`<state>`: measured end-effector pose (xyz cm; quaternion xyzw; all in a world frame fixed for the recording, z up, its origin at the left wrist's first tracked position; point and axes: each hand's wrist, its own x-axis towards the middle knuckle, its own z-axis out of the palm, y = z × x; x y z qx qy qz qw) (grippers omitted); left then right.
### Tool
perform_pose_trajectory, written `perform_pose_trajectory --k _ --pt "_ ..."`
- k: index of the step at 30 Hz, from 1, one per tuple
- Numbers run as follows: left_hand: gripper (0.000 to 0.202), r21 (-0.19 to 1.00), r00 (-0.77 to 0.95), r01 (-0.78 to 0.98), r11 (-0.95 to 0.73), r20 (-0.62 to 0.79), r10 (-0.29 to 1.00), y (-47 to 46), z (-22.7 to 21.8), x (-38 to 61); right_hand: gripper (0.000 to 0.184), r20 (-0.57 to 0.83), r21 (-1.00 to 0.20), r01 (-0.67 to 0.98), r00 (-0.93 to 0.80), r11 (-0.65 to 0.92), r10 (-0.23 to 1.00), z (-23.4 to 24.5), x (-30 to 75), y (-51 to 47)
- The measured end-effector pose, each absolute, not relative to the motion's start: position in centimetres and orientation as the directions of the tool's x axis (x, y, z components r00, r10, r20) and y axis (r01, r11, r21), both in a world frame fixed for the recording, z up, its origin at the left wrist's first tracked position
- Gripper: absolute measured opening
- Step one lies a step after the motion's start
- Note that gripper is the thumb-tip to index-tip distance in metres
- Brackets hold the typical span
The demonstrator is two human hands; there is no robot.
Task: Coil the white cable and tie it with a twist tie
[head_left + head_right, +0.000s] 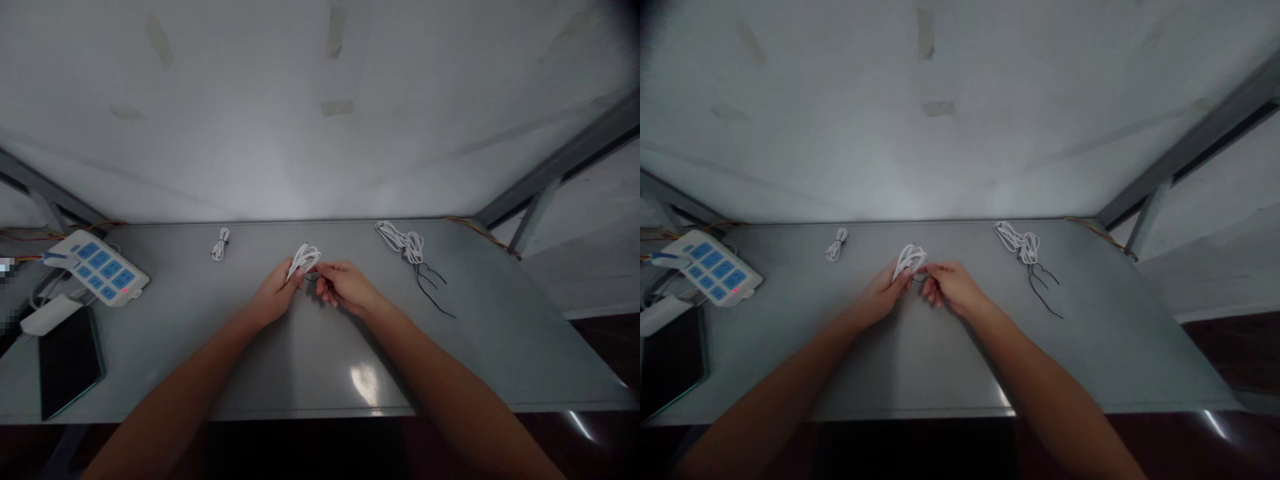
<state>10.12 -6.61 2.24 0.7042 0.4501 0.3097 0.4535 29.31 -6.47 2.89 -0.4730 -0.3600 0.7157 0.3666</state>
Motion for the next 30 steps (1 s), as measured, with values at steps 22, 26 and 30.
perform_pose_trajectory --k 22,26,30 --pt "0.028 0.959 0.461 0.228 -0.169 0.047 0.886 -6.9 3.1 10.9 0.022 -0.131 -0.854 -0.382 -0.501 -0.354 0.855 1.7 28.3 -7.5" --pt "0.029 0.964 0.43 0.23 -0.13 0.019 0.902 -6.9 2.9 11.0 0.021 -0.125 -0.862 -0.368 -0.512 -0.348 0.85 1.2 28.4 -7.3" --pt "0.028 0.941 0.323 0.312 -0.129 0.022 0.946 -6.4 1.9 10.7 0.023 -0.082 -0.96 -0.205 -0.451 -0.193 0.889 0.7 28.4 -7.5"
